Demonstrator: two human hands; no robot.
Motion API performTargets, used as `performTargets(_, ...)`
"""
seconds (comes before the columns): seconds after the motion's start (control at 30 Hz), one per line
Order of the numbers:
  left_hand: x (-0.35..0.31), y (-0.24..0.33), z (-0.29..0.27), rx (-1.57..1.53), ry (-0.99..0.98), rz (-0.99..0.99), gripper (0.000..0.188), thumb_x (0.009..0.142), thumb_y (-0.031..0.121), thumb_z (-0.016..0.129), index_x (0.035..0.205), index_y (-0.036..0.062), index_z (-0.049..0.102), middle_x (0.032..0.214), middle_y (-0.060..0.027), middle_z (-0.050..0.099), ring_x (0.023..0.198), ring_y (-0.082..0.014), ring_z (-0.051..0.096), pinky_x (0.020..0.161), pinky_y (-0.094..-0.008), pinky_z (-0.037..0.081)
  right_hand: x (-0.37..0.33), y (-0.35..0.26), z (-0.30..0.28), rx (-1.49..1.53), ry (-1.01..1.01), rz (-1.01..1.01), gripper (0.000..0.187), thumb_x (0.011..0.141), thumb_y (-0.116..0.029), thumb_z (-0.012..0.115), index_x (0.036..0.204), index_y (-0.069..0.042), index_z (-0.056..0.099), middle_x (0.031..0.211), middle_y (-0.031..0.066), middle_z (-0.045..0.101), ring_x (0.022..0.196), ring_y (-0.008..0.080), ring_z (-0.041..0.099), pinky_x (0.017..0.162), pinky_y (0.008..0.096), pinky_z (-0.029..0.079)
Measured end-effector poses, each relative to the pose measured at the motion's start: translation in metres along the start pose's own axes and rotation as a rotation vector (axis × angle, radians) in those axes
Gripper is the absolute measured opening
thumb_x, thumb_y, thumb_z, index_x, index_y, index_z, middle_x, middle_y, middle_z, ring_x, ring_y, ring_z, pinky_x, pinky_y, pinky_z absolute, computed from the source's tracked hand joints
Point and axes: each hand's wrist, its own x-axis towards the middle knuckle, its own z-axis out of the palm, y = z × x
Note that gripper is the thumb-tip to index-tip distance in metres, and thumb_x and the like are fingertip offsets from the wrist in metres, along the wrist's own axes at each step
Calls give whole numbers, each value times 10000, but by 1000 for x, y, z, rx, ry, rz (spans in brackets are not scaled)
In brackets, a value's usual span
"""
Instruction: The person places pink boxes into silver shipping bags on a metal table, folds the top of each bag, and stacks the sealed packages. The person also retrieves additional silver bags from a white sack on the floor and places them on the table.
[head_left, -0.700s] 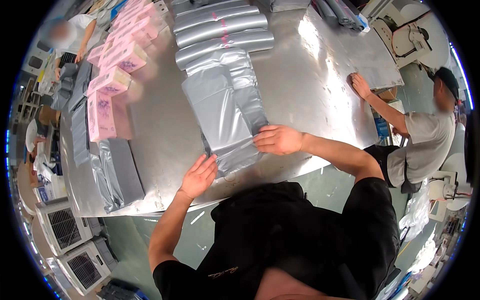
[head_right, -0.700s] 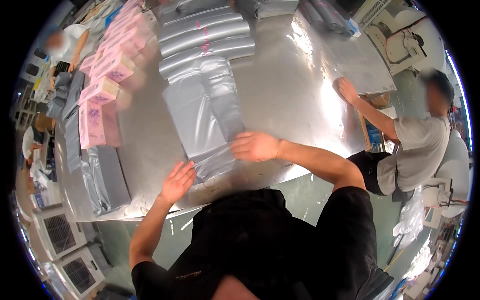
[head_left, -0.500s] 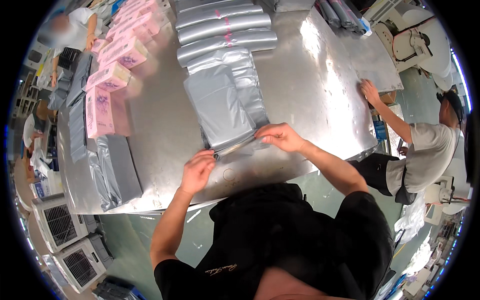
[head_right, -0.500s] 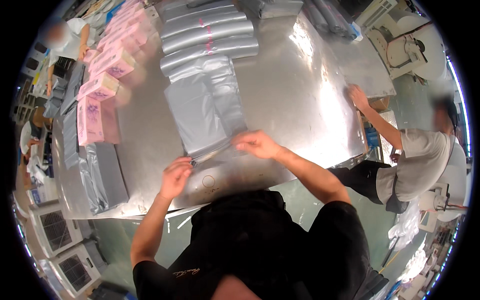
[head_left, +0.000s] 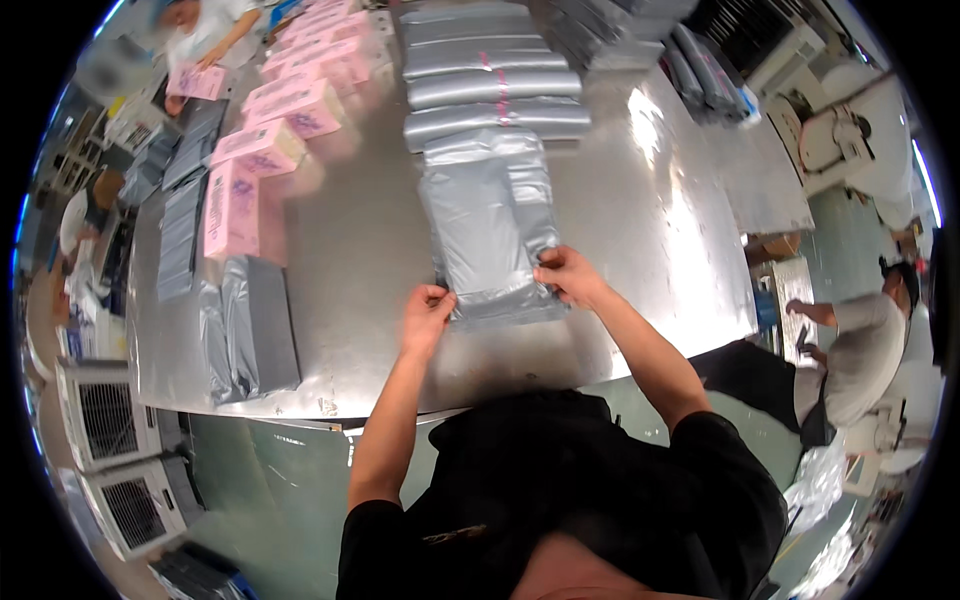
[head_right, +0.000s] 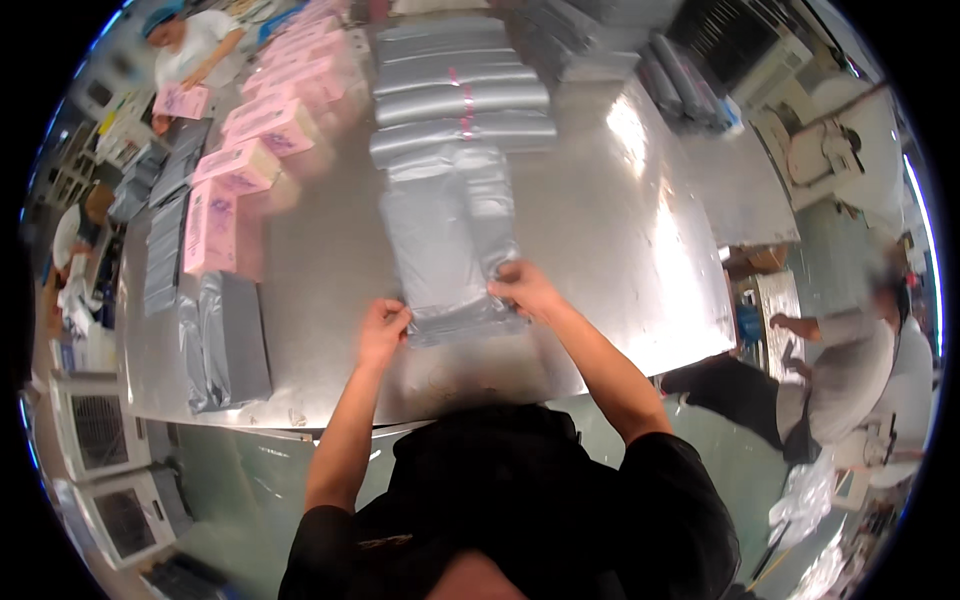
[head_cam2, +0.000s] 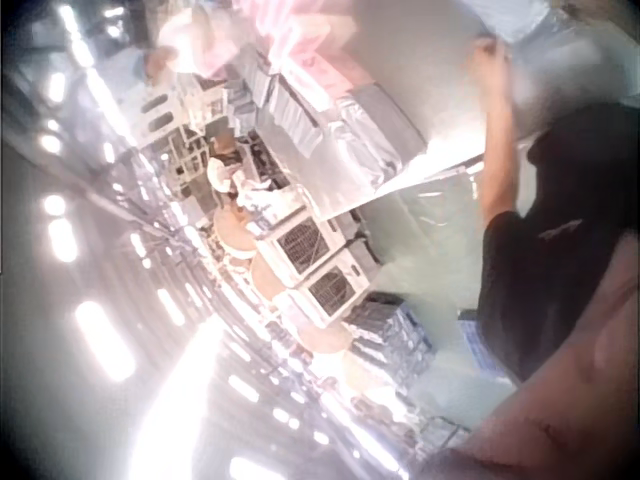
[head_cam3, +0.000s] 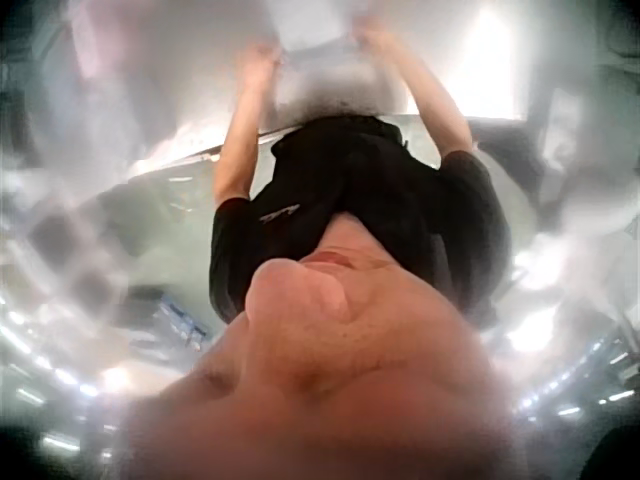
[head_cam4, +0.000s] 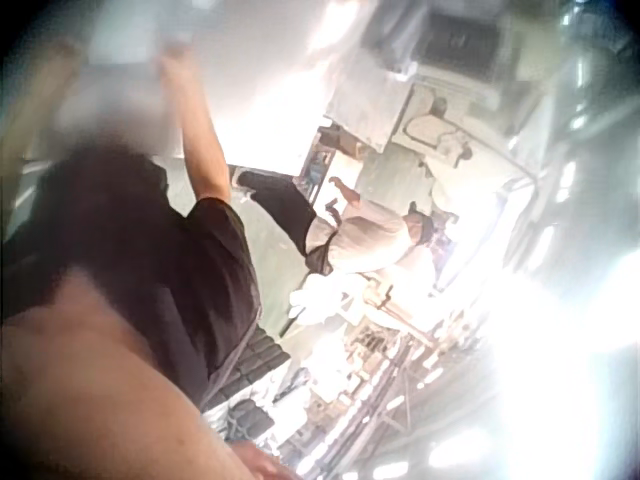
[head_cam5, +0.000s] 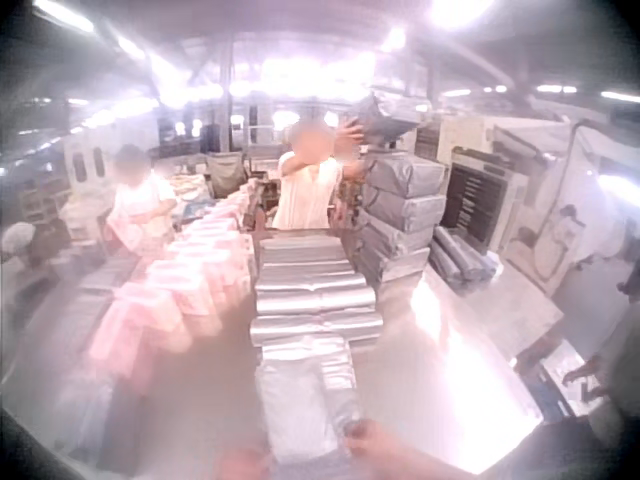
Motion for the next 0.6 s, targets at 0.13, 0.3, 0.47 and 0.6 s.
performTargets(0.13,-20,3,-34,-131,-38,-158,321,1001,323,679,1157,56,595,1015,-17,665,941,-149,632,758,-398,594,-32,-52,22,-145,-121,-129,831,854,-340,829,1526,-75,418,1228,109,602,923,136,582,637,310,439)
performTargets(0.3,-73,-32,-86,-1089,-74,-275,339,1069,313,511,1289,68,592,1198,-77,694,1053,-223,690,814,-381,616,-19,-89,152,83,-367,-68,1107,813,-392,866,1649,-117,194,1375,185,548,1163,242,589,865,398,511)
performTargets(0.47,-83,-58,-136,-1829,192,4,355,1061,257,448,1279,33,617,1222,-131,719,1100,-257,711,838,-389,622,31,-85,346,-408,-350,-768,1099,812,-427,868,1648,-157,208,1474,259,480,1289,307,553,1006,436,521)
performTargets(0.6,-94,-115,-170,-1990,254,215,420,1050,269,373,1236,-4,634,1245,-173,715,1159,-315,697,892,-480,605,13,-155,419,-580,-785,-457,826,914,-432,763,1594,-182,369,1439,267,536,1018,285,711,713,384,616)
